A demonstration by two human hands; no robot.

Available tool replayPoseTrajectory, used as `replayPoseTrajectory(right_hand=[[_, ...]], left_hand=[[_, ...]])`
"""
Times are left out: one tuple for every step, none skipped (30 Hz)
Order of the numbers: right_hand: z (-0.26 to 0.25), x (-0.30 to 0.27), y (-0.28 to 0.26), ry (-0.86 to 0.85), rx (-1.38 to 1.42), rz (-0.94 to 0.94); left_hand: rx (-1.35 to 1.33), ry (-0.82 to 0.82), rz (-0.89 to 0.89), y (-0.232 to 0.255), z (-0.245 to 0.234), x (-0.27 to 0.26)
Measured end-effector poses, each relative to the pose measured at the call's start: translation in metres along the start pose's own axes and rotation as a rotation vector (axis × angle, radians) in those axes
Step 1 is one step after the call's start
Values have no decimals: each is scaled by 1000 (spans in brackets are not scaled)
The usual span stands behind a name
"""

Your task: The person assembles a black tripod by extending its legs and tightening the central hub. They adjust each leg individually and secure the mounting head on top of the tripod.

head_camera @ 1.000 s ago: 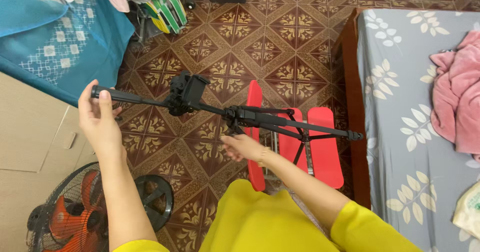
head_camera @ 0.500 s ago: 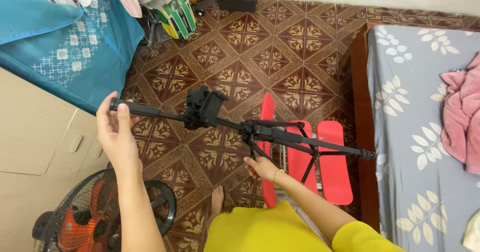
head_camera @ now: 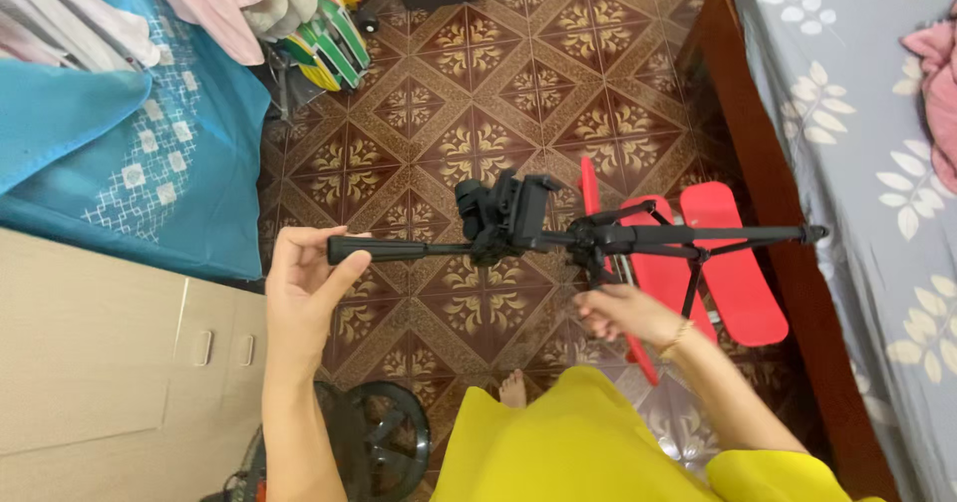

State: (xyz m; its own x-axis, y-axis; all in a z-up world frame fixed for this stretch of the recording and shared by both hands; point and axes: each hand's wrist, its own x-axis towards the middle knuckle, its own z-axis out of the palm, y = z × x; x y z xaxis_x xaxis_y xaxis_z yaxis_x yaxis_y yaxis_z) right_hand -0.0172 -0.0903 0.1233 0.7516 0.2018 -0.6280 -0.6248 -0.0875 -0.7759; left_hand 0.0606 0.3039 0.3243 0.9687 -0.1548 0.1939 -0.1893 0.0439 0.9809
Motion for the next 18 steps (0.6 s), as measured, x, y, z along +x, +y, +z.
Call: replayPoseTrajectory(right_hand=[[-7,-7,-4,49,-27,7],[-11,-12,-5,72,14,-3],[-18,-16,-3,96,50,-15],[-24,-19,1,120,86,-26],[-31,-20,5,168,48,-7],[-39,-20,10,215,10,12],[-45,-18,16,260,-28,27],[-52,-15,21,279,-68,39],[-53,-8,28,297,-100,51],[-54,0,36,315,-133,63],[-54,9,43,319,-107,80],[-52,17,50,322,-81,97],[-53,24,56,324,-58,114],[-53,28,62,320,-40,121],[-53,33,67,315,-24,128],[-52,38,71,309,-8,135],[-50,42,75,293,-22,151],[-46,47,77,278,-35,166]], left_hand=[[12,-19,-6,1,-3,3],[24,-37,-12,2,-5,5],[33,-52,-16,1,-6,6],[21,-70,9,0,-8,8],[7,-83,34,-2,-8,10],[-7,-97,58,-4,-8,11],[-23,-90,60,-5,-8,12],[-39,-83,62,-6,-9,12],[-50,-82,61,-6,-10,12],[-52,-88,63,-6,-12,13],[-54,-95,65,-6,-13,14],[-56,-102,67,-5,-14,15],[-51,-106,62,-5,-15,16],[-45,-111,57,-5,-17,17],[-39,-113,51,-6,-19,16],[-40,-99,48,-7,-20,16],[-41,-82,43,-8,-20,14],[-42,-66,37,-9,-20,12]])
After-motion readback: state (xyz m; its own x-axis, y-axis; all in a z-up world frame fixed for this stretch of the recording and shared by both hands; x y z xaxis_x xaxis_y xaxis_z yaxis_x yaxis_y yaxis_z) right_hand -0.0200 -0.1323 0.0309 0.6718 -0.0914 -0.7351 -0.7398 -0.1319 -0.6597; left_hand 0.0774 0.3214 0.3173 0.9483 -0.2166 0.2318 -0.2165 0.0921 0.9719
